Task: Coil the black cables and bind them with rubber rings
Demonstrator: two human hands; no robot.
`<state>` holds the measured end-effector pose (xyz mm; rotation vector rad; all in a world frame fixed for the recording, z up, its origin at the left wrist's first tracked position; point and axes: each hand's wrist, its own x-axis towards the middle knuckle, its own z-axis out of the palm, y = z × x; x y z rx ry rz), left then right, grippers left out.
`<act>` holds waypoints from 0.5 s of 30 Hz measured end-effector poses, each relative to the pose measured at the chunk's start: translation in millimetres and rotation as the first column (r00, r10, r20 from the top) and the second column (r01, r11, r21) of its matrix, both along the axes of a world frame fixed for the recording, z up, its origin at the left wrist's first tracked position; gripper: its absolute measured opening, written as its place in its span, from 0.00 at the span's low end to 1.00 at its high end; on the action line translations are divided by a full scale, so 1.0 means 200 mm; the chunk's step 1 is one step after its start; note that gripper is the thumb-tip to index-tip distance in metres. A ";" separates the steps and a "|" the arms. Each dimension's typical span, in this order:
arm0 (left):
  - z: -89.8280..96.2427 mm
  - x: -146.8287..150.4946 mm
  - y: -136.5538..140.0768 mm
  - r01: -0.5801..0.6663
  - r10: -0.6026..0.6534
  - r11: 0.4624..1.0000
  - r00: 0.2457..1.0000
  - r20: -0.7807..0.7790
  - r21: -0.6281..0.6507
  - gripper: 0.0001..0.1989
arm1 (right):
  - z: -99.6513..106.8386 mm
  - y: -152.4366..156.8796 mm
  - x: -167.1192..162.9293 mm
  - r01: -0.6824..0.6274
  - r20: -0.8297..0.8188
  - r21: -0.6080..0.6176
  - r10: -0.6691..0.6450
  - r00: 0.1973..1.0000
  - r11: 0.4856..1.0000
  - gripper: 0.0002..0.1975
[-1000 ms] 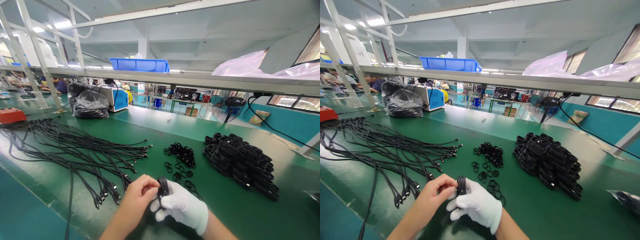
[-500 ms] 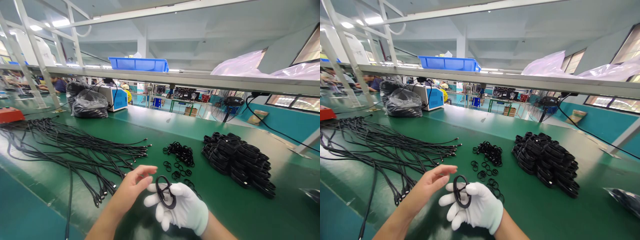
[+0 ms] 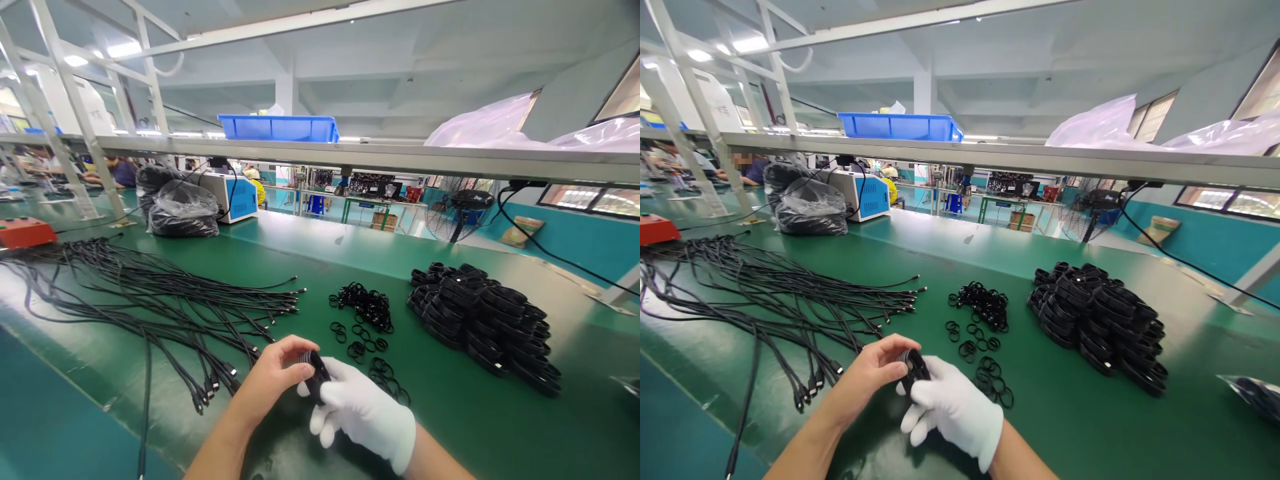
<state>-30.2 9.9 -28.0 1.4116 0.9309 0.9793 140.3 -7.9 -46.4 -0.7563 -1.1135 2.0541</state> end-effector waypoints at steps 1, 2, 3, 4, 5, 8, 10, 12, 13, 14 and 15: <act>0.00 0.00 0.00 -0.021 0.022 1.000 1.000 -0.020 0.010 0.14 | 0.02 0.00 -0.01 0.051 0.096 0.036 -0.054 0.994 0.998 0.24; 0.00 0.00 0.00 -0.052 0.052 0.999 0.998 -0.028 0.017 0.14 | 0.04 -0.01 -0.01 0.088 0.172 0.062 -0.097 0.980 0.994 0.24; -0.01 0.00 0.00 -0.093 0.094 0.995 0.995 -0.027 0.018 0.15 | 0.05 -0.01 -0.01 0.109 0.219 0.073 -0.123 0.968 0.991 0.25; -0.01 0.00 0.01 -0.144 0.144 0.990 0.989 -0.025 0.014 0.15 | 0.05 -0.02 -0.02 0.124 0.235 0.075 -0.138 0.962 0.989 0.26; -0.02 -0.01 0.01 -0.199 0.200 0.980 0.980 -0.027 0.009 0.16 | 0.06 -0.02 -0.02 0.134 0.226 0.073 -0.147 0.963 0.988 0.26; -0.03 -0.03 0.03 -0.336 0.336 0.942 0.937 -0.093 0.016 0.18 | 0.05 -0.01 -0.01 0.186 0.188 0.110 -0.204 0.961 0.976 0.23; -0.04 -0.05 0.04 -0.381 0.382 0.924 0.913 -0.144 0.033 0.20 | 0.07 0.00 0.00 0.268 0.180 0.164 -0.296 0.938 0.949 0.21; -0.06 -0.06 0.06 -0.410 0.411 0.911 0.893 -0.186 0.045 0.22 | 0.09 0.03 0.02 0.382 0.176 0.230 -0.424 0.888 0.895 0.21; -0.07 -0.07 0.08 -0.418 0.418 0.907 0.884 -0.207 0.048 0.23 | 0.12 0.06 0.04 0.438 0.182 0.271 -0.493 0.851 0.857 0.22; -0.08 -0.08 0.10 -0.425 0.424 0.904 0.876 -0.229 0.045 0.24 | 0.14 0.10 0.07 0.494 0.202 0.321 -0.568 0.798 0.808 0.22; -0.10 -0.09 0.12 -0.428 0.427 0.902 0.869 -0.250 0.051 0.24 | 0.17 0.13 0.12 0.542 0.233 0.380 -0.644 0.729 0.750 0.21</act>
